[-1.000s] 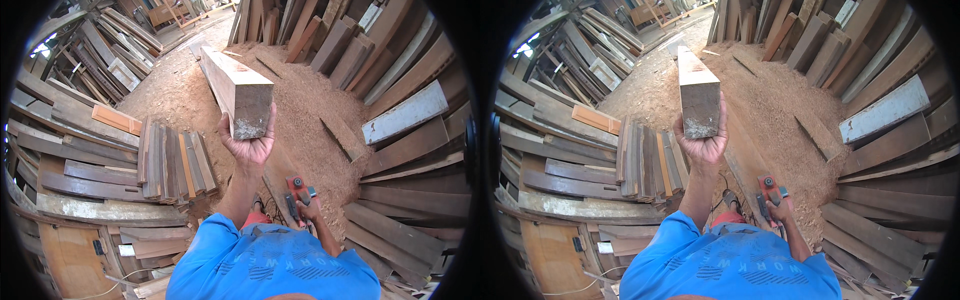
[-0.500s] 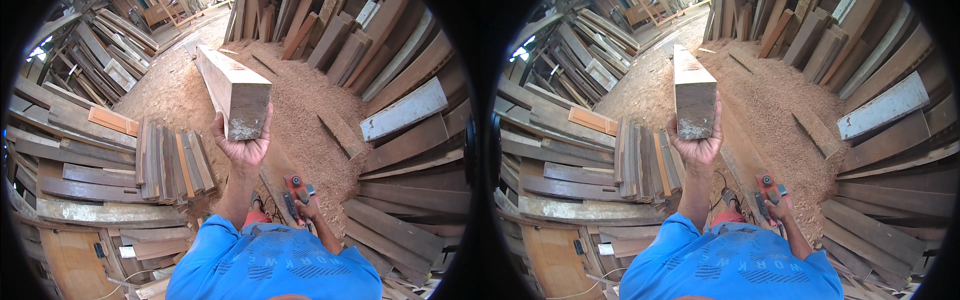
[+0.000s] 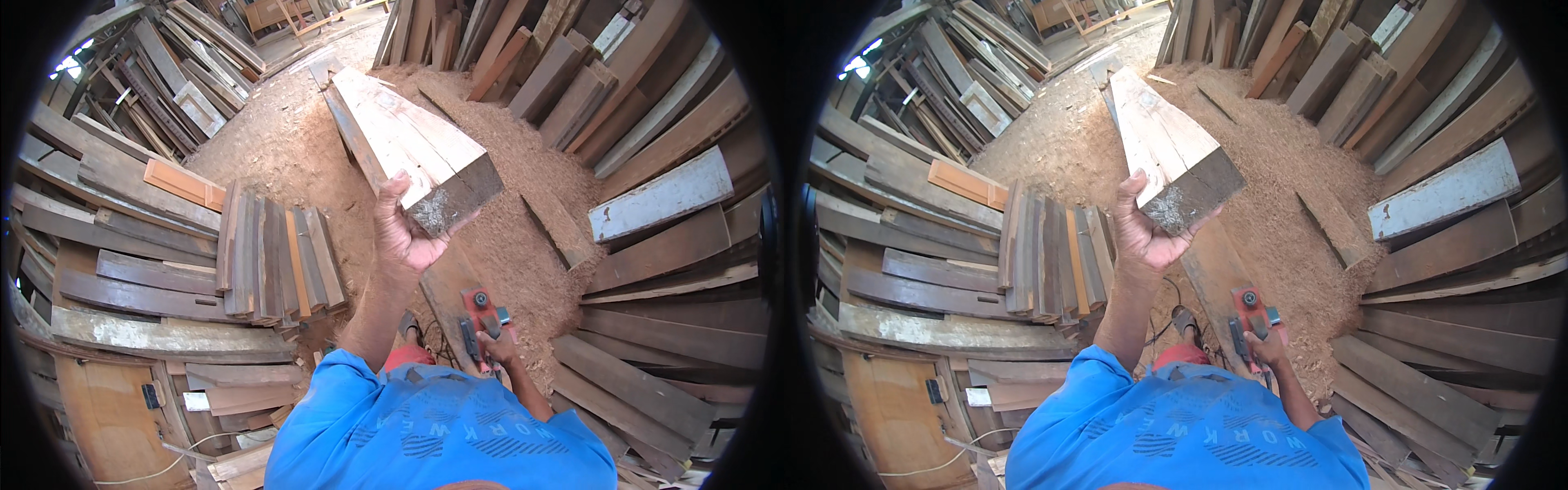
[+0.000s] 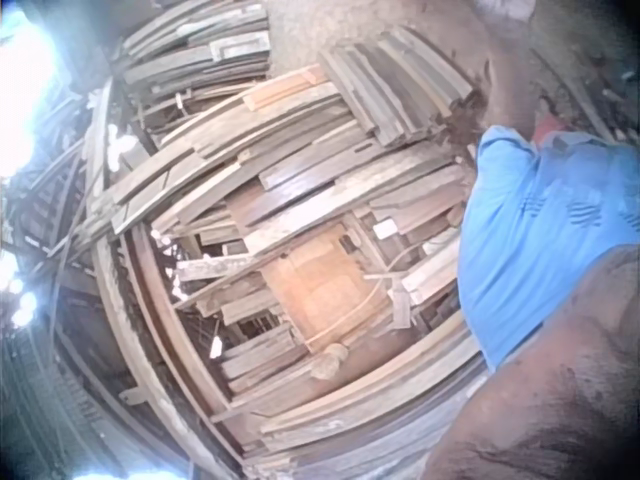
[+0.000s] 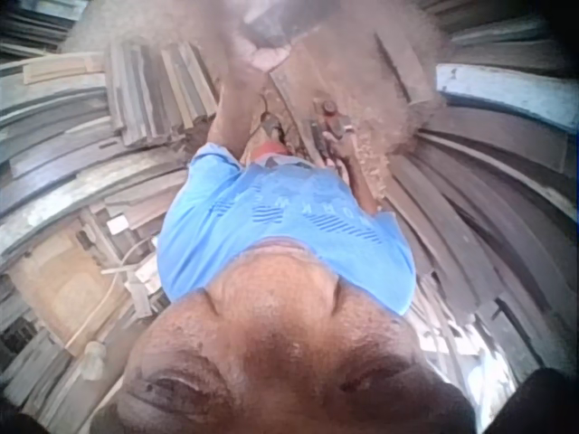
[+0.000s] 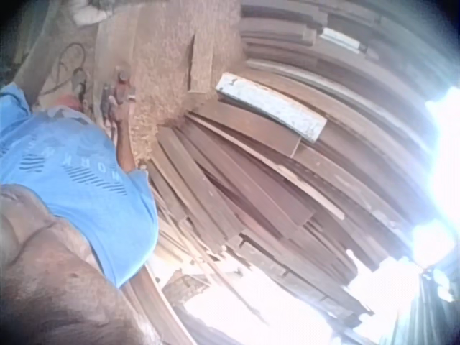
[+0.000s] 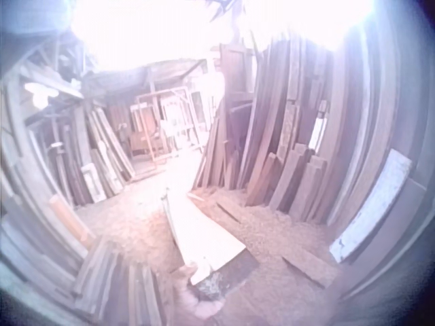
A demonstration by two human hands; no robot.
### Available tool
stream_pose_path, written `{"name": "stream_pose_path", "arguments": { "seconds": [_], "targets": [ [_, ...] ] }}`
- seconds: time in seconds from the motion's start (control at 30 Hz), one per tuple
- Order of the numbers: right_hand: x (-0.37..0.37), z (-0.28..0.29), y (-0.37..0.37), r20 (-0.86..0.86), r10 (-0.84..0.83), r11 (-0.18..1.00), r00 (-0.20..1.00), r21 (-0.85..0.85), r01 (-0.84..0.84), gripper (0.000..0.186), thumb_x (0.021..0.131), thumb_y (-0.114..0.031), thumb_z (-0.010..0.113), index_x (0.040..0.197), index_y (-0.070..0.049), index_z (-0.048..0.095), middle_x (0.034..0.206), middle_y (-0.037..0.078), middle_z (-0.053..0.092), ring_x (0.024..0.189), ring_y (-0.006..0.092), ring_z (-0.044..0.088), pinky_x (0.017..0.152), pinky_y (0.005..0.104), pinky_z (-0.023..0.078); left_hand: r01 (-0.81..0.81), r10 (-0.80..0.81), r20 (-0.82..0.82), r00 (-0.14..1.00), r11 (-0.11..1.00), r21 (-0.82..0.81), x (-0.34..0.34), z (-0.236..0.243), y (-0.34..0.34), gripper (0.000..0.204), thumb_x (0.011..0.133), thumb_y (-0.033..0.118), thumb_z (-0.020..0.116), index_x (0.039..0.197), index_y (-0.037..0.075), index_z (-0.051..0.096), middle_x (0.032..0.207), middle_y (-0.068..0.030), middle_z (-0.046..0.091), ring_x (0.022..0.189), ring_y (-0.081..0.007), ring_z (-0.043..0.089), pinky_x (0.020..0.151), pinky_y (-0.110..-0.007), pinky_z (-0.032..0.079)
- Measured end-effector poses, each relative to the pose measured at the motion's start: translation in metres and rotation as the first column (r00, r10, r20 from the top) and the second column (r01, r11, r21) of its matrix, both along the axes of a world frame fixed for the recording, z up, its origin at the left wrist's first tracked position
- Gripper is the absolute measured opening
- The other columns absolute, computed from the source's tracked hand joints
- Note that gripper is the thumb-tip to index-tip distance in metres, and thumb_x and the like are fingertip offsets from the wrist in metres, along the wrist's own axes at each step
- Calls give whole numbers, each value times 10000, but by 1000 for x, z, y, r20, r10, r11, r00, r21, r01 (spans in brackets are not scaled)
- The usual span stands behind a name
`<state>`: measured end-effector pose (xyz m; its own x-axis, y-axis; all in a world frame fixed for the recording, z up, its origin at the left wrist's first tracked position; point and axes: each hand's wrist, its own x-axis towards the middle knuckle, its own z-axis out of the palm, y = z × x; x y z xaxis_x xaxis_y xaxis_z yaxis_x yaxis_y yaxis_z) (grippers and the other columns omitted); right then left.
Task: The person planes the surface of a long wooden beam using a handheld electric planer, repeatedly passing the tool along the length of the wood and checking the width with a measuring tape.
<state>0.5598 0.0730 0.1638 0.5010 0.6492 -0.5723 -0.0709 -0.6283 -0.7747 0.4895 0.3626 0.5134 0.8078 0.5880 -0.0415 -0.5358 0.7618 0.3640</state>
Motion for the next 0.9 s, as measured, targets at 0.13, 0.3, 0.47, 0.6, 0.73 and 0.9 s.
{"name": "stream_pose_path", "arguments": {
  "seconds": [0.13,0.3,0.47,0.6,0.73,0.9],
  "targets": [
    [-3,17,4,-51,-32,999,998,7,33,317,910,-331,754,821,-33,689,636,44,629,548,124,609,503,339,487,-18,18,12,1000,1000,-4,4,-4,-3,809,823,310,758,1502,82,383,1400,-233,546,1292,-439,570,1062,-677,474],
    [-2,13,3,-51,-39,998,998,38,41,308,914,-316,752,814,-35,676,637,43,635,536,125,611,482,324,482,27,-26,40,999,1000,-8,5,-3,1,816,829,315,747,1512,76,369,1399,-242,542,1290,-439,571,1064,-670,477],
    [-1,9,1,-51,-48,993,998,101,53,288,915,-296,748,820,-37,665,639,41,630,521,129,609,447,325,466,4,-5,58,998,1000,7,6,-9,-4,829,823,327,737,1513,59,362,1384,-252,553,1281,-416,585,1045,-647,508],
    [-1,27,2,-193,-16,993,981,116,39,277,914,-290,738,942,-21,678,696,51,647,583,142,622,512,331,488,13,-1,237,972,999,-50,-1,-62,-17,826,847,420,681,1519,75,347,1387,-210,567,1249,-413,608,1042,-637,514],
    [17,41,8,333,181,980,925,20,-198,516,928,-355,698,1258,24,580,1019,202,697,954,271,694,816,409,548,5,49,211,976,968,-250,-27,-133,-38,850,843,583,644,1525,140,395,1408,-165,569,1232,-385,623,1009,-603,541],
    [27,188,86,-62,-43,923,997,380,63,940,874,-455,723,1540,62,308,1405,356,535,1361,422,514,1125,479,410,-7,21,39,999,944,-329,-57,-187,-57,768,880,648,577,1484,182,483,1397,-110,597,1226,-348,628,969,-578,553]
  ]
}}
